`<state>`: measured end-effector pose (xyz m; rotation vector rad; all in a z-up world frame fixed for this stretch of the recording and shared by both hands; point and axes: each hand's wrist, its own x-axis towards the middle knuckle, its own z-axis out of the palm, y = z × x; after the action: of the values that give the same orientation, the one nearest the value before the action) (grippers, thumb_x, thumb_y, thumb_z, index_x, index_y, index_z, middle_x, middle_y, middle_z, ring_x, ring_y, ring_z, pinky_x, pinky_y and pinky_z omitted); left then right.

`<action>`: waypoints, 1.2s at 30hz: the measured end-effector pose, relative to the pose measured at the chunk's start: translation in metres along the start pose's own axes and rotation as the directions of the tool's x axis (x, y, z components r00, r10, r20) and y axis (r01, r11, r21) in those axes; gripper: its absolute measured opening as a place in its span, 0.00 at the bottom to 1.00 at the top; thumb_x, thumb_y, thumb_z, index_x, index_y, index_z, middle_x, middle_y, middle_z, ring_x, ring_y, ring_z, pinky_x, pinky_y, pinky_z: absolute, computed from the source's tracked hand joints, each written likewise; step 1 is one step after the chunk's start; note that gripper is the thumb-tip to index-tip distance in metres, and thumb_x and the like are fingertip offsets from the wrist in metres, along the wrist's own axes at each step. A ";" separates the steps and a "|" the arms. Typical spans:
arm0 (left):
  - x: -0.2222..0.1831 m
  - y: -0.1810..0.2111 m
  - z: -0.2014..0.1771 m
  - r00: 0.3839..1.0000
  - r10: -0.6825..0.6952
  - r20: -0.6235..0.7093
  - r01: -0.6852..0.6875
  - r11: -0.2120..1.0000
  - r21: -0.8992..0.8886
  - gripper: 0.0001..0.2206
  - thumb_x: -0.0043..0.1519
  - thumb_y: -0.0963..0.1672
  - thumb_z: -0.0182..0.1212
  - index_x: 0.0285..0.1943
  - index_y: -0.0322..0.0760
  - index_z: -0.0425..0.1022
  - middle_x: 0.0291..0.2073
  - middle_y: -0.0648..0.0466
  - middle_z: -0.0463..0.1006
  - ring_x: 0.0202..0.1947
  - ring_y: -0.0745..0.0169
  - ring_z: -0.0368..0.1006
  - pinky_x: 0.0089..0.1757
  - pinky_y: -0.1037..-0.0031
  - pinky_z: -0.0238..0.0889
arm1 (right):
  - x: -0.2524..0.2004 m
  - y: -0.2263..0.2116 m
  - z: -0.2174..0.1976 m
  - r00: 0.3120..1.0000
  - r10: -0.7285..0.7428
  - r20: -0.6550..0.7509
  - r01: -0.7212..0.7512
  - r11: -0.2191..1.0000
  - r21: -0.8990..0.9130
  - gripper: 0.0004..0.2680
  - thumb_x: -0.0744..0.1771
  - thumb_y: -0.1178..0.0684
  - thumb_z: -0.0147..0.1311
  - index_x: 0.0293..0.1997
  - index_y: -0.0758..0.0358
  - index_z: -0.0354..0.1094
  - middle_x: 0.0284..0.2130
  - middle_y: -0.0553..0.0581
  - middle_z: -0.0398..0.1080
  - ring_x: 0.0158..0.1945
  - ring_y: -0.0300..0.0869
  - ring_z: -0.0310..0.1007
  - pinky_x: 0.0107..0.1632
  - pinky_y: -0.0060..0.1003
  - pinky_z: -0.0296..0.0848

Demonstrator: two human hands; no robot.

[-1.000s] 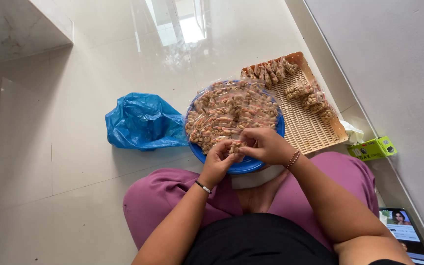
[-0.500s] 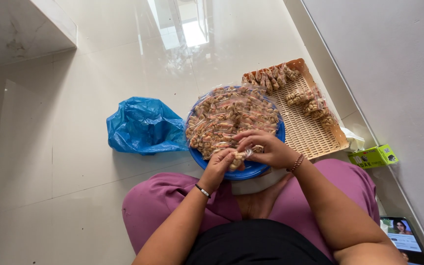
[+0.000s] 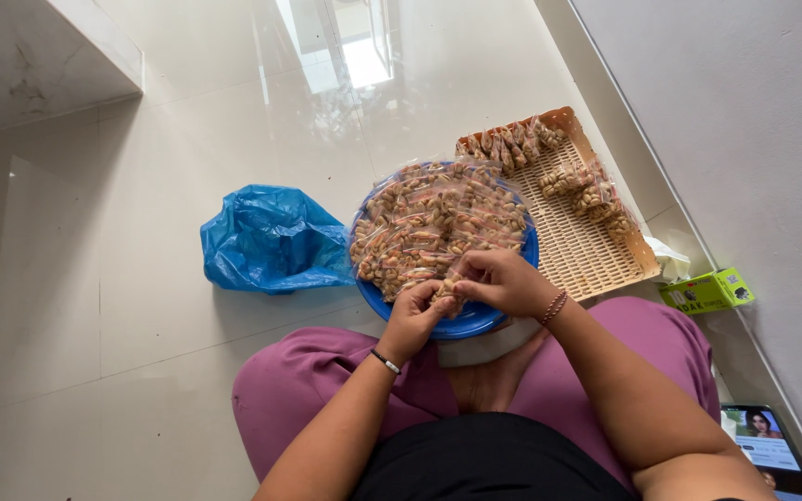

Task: A person sitting on the floor picks up small wrapped food items from a blue bowl and places them into a rectangular wicker basket.

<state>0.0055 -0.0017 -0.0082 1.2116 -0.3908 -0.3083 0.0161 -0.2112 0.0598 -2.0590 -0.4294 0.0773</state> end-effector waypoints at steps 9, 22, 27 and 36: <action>-0.007 0.009 0.003 0.996 -0.078 -0.050 0.069 0.985 -0.155 0.09 0.70 0.42 0.55 0.52 0.29 0.77 0.32 0.53 0.78 0.37 0.71 0.74 0.39 0.75 0.73 | -0.005 -0.009 -0.012 0.997 -0.040 0.066 0.029 0.986 0.165 0.27 0.60 0.68 0.40 0.67 0.56 0.67 0.55 0.61 0.70 0.49 0.48 0.75 0.48 0.45 0.77; 0.000 0.006 0.005 0.996 -0.079 -0.040 0.078 0.997 -0.026 0.09 0.62 0.38 0.67 0.51 0.30 0.80 0.29 0.48 0.81 0.33 0.67 0.78 0.37 0.75 0.75 | -0.002 -0.021 -0.008 0.986 -0.164 0.025 0.164 0.986 0.002 0.06 0.64 0.54 0.67 0.38 0.59 0.73 0.31 0.53 0.74 0.35 0.45 0.77 0.38 0.37 0.77; 0.001 0.020 0.012 0.999 -0.045 -0.028 0.045 0.999 -0.008 0.07 0.59 0.38 0.71 0.44 0.32 0.82 0.27 0.54 0.79 0.34 0.75 0.71 0.36 0.78 0.72 | 0.002 -0.015 -0.007 0.989 -0.142 0.050 0.141 0.990 0.028 0.04 0.65 0.53 0.65 0.32 0.58 0.75 0.23 0.52 0.72 0.29 0.43 0.74 0.33 0.36 0.75; 0.002 -0.012 -0.007 0.999 -0.007 -0.044 0.008 1.000 0.025 0.07 0.68 0.43 0.60 0.45 0.32 0.81 0.32 0.51 0.81 0.41 0.70 0.72 0.43 0.69 0.73 | 0.000 -0.035 -0.012 0.991 -0.134 0.012 0.131 0.980 0.148 0.11 0.62 0.53 0.69 0.44 0.63 0.75 0.28 0.58 0.73 0.33 0.42 0.73 0.35 0.37 0.75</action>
<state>0.0103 -0.0008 -0.0212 1.2426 -0.3534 -0.2833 0.0092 -0.2057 0.0956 -1.8815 -0.5573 0.0503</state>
